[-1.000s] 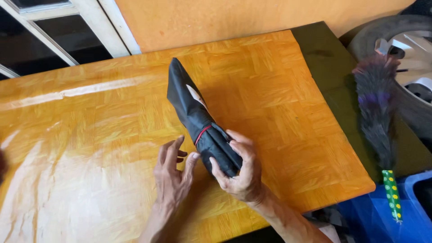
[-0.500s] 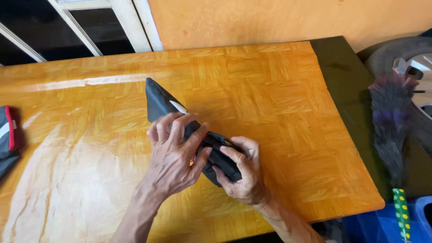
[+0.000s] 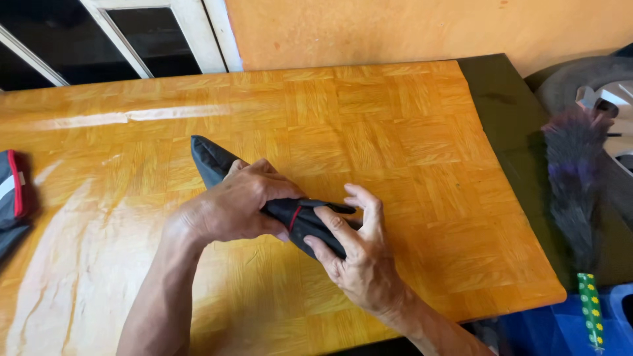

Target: The person folds a black tent with red accents on a wooden table. They fold the tent in half lengthwise, then fold it into thirds, and finally roll it up. The person then places the rolled tent into a black carrying bag and zips it closed.

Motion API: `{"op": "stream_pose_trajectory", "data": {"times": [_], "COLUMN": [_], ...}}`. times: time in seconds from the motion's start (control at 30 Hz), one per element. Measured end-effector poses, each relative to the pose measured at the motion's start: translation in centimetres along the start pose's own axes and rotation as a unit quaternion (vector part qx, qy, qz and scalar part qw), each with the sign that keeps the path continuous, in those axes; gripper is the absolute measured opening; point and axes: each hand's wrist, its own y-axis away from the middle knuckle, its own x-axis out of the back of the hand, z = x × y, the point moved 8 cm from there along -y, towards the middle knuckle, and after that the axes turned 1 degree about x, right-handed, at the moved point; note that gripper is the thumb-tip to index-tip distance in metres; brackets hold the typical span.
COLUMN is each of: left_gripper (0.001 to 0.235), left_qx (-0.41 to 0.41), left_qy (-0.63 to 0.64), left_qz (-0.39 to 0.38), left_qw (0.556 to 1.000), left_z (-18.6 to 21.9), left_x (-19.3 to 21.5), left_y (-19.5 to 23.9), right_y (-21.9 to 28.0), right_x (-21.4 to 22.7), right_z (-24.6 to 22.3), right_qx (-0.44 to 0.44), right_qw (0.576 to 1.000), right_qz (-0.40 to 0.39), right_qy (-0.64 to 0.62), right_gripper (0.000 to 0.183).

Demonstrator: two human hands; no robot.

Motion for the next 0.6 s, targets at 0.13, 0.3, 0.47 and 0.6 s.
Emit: {"op": "stream_pose_trajectory", "data": {"times": [0.13,0.3,0.47,0.6], "left_gripper": [0.041,0.015,0.02,0.027], "left_qx": [-0.039,-0.105,-0.145,-0.154], "left_qy": [0.04,0.05,0.063,0.065], "left_qz": [0.028,0.065,0.106,0.119], "left_qw": [0.998,0.991,0.982,0.979], "left_z": [-0.6,0.3,0.3,0.4], "left_x": [0.2,0.1,0.0,-0.2], "left_y": [-0.3,-0.7,-0.8,-1.0], "right_y": [-0.2,-1.1,-1.1,-1.5], "right_x": [-0.1,-0.4,-1.1,-1.1], "right_z": [-0.4,-1.1,-0.8,-1.1], "right_qx": [0.012,0.107,0.142,0.176], "right_qw": [0.998,0.992,0.987,0.982], "right_qz": [0.016,0.013,0.008,-0.005], "right_qy": [0.067,0.069,0.071,0.068], "right_gripper": [0.043,0.031,0.029,0.027]}}
